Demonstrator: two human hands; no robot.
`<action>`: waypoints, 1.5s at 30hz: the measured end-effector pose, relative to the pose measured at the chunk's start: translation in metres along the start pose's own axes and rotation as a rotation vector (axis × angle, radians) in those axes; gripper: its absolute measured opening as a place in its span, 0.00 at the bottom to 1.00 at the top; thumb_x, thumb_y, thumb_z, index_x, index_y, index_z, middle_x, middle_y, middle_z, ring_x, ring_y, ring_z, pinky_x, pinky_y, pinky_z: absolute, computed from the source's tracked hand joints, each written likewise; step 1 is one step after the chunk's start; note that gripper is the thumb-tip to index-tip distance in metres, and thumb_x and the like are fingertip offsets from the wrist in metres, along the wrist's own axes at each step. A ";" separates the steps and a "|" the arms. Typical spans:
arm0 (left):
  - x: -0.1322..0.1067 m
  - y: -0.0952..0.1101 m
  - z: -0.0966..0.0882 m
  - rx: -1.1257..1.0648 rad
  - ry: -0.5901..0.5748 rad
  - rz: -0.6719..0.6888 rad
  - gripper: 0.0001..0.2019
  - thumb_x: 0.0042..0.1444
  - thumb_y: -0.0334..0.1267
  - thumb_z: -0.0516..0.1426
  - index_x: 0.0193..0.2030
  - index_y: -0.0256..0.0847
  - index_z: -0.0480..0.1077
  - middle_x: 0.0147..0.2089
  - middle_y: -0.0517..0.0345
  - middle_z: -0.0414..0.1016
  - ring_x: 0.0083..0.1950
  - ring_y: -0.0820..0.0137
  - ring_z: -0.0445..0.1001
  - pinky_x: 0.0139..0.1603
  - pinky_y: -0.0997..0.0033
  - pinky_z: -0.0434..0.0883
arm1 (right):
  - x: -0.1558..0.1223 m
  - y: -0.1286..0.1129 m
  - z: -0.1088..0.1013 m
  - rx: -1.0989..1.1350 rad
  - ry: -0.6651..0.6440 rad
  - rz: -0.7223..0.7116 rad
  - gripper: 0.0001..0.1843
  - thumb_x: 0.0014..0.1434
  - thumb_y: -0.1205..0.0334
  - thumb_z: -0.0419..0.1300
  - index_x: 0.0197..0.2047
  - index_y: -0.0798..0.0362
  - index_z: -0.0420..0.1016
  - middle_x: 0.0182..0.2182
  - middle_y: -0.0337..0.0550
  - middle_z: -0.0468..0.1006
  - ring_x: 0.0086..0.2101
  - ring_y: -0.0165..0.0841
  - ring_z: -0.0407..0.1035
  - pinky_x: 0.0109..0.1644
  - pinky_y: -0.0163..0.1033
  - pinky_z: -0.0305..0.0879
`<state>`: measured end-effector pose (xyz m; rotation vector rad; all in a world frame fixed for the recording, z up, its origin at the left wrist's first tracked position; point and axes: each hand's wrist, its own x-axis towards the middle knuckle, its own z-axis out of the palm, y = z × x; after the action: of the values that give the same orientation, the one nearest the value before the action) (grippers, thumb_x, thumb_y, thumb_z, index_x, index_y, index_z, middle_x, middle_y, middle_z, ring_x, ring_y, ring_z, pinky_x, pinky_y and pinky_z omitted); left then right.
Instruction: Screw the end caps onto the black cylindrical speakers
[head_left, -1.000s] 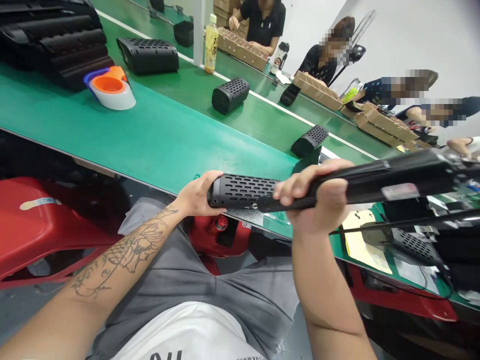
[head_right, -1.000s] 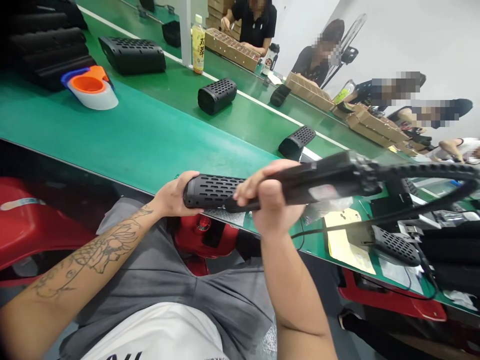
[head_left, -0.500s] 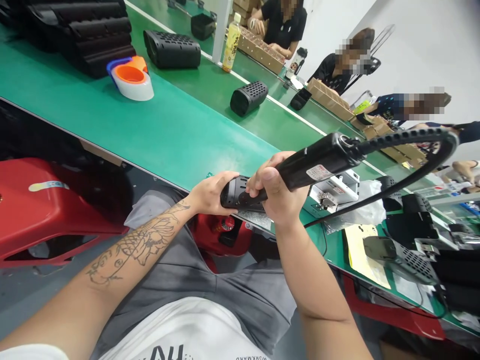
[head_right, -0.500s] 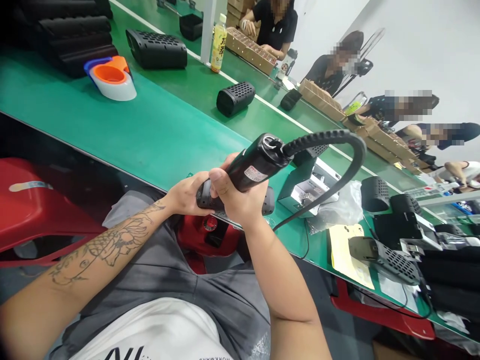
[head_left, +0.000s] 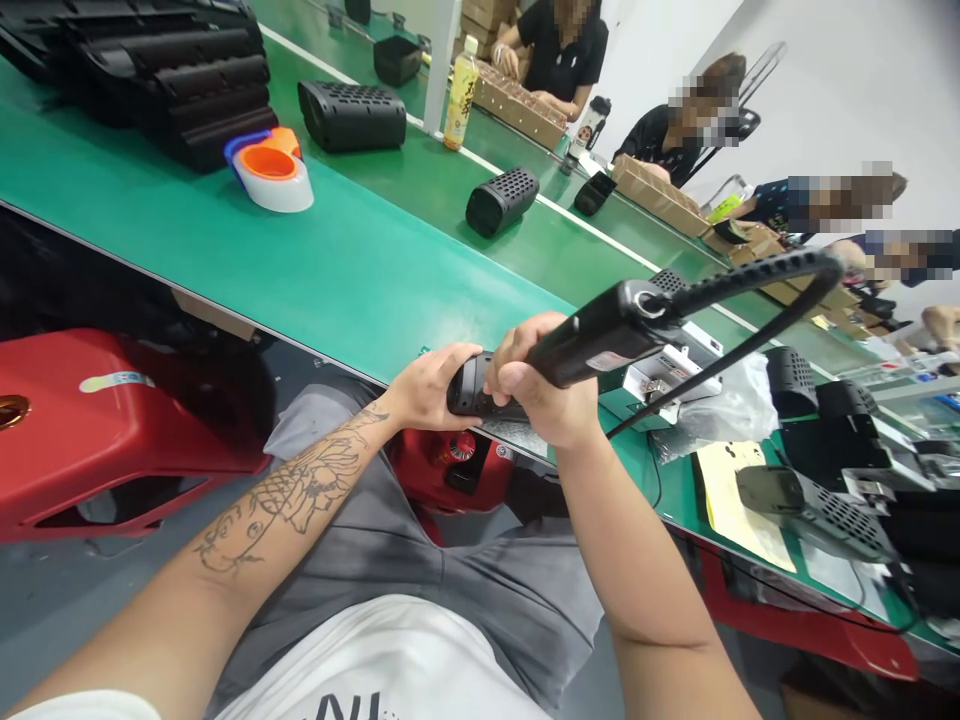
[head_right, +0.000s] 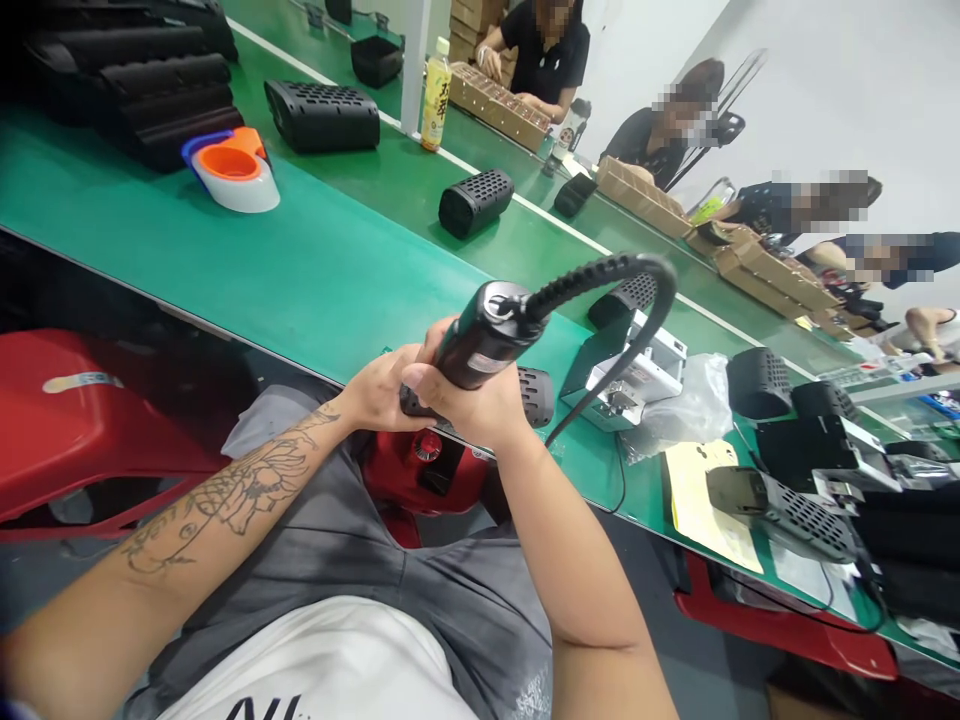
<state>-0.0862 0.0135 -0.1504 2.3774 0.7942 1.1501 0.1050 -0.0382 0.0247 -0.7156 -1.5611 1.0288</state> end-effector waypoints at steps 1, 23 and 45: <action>0.000 -0.001 -0.001 0.003 0.002 -0.003 0.54 0.59 0.53 0.82 0.86 0.42 0.65 0.77 0.32 0.86 0.76 0.36 0.90 0.74 0.36 0.89 | 0.000 -0.001 0.002 -0.018 -0.011 0.003 0.37 0.60 0.23 0.87 0.32 0.43 0.76 0.22 0.32 0.77 0.24 0.33 0.72 0.31 0.42 0.79; 0.006 0.140 0.058 0.157 -0.195 0.381 0.47 0.59 0.31 0.73 0.86 0.59 0.81 0.91 0.43 0.78 0.90 0.35 0.76 0.94 0.26 0.70 | -0.045 -0.004 -0.255 -0.662 1.098 -0.136 0.32 0.64 0.27 0.80 0.38 0.42 0.72 0.22 0.26 0.72 0.22 0.37 0.76 0.28 0.43 0.74; 0.107 0.095 0.002 0.541 -0.462 -0.011 0.58 0.56 0.64 0.83 0.89 0.39 0.77 0.69 0.29 0.86 0.69 0.29 0.82 0.78 0.34 0.69 | -0.057 -0.039 -0.104 -0.111 0.537 -0.145 0.29 0.65 0.34 0.88 0.42 0.43 0.81 0.22 0.28 0.78 0.19 0.32 0.74 0.26 0.41 0.80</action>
<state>0.0000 0.0090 -0.0362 2.8982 1.0388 0.3616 0.2222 -0.0798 0.0383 -0.8582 -1.1835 0.5808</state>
